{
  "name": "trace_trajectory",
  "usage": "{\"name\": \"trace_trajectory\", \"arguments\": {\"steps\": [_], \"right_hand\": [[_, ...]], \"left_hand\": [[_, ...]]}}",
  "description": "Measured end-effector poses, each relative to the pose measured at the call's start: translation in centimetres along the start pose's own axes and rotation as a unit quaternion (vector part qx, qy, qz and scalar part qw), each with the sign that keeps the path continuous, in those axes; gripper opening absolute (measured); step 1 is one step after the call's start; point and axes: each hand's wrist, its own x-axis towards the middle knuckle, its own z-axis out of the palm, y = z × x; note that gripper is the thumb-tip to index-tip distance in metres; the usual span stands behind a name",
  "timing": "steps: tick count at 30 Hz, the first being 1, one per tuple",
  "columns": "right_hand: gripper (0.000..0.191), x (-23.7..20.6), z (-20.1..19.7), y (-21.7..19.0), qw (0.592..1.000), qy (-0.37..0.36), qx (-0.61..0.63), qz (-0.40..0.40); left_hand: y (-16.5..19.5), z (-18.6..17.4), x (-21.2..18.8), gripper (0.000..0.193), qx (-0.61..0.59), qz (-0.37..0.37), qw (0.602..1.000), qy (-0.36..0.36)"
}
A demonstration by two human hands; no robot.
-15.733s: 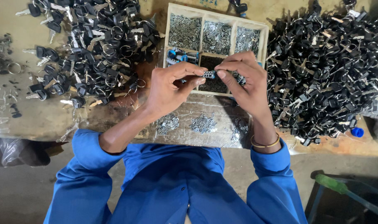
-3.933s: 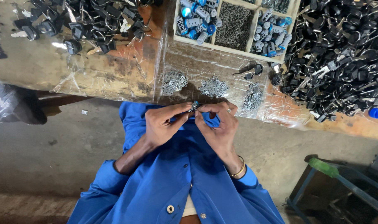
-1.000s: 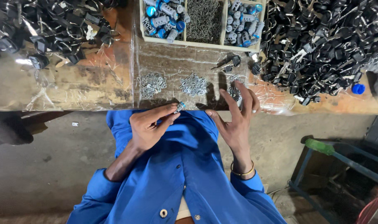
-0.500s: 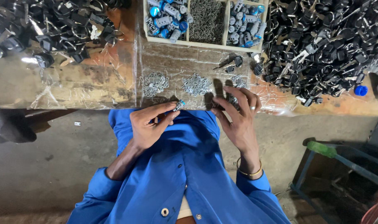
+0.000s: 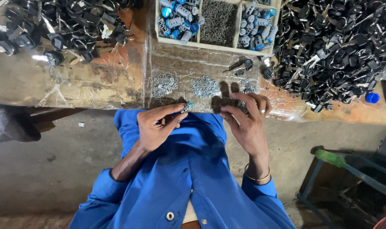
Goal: The person sits at a workbench covered with piles of keys and small metal parts, picks up blue and gray lock cylinders, and inserts small pin components into them by hand, taking parts from a compartmented tray. Assembled cylinders are placed back into the tray compartments as the work proceeds.
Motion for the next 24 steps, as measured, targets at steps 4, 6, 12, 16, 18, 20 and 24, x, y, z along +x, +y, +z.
{"name": "trace_trajectory", "arguments": {"steps": [4,6,12,16,18,20,24], "right_hand": [[0.019,-0.3,0.6,0.0,0.999,0.0,0.033,-0.015],[0.017,-0.4,1.3,-0.5,0.997,-0.002,0.075,-0.001],[0.022,-0.2,4.4,-3.7,0.973,0.039,0.228,0.022],[0.024,0.5,6.0,-5.7,0.953,0.087,0.279,0.083],[0.029,0.9,6.1,-6.0,0.965,0.101,0.236,0.049],[0.032,1.3,5.8,-6.1,0.975,0.088,0.202,0.035],[0.033,2.0,4.5,-5.9,0.989,0.021,0.141,0.037]], "left_hand": [[0.1,-0.1,0.1,0.024,0.006,0.006,1.0,-0.001],[0.2,-0.2,0.1,0.023,0.013,0.008,1.0,0.003],[0.0,-0.2,0.0,0.025,0.029,0.006,1.0,-0.001],[-0.3,-0.3,0.0,0.026,0.075,0.055,0.996,0.004],[-0.4,-0.5,-0.1,0.029,0.1,0.089,0.991,-0.003],[-0.5,-0.7,-0.1,0.028,0.118,0.117,0.986,-0.01],[-0.3,-1.0,0.0,0.026,0.175,0.168,0.97,-0.032]]}}
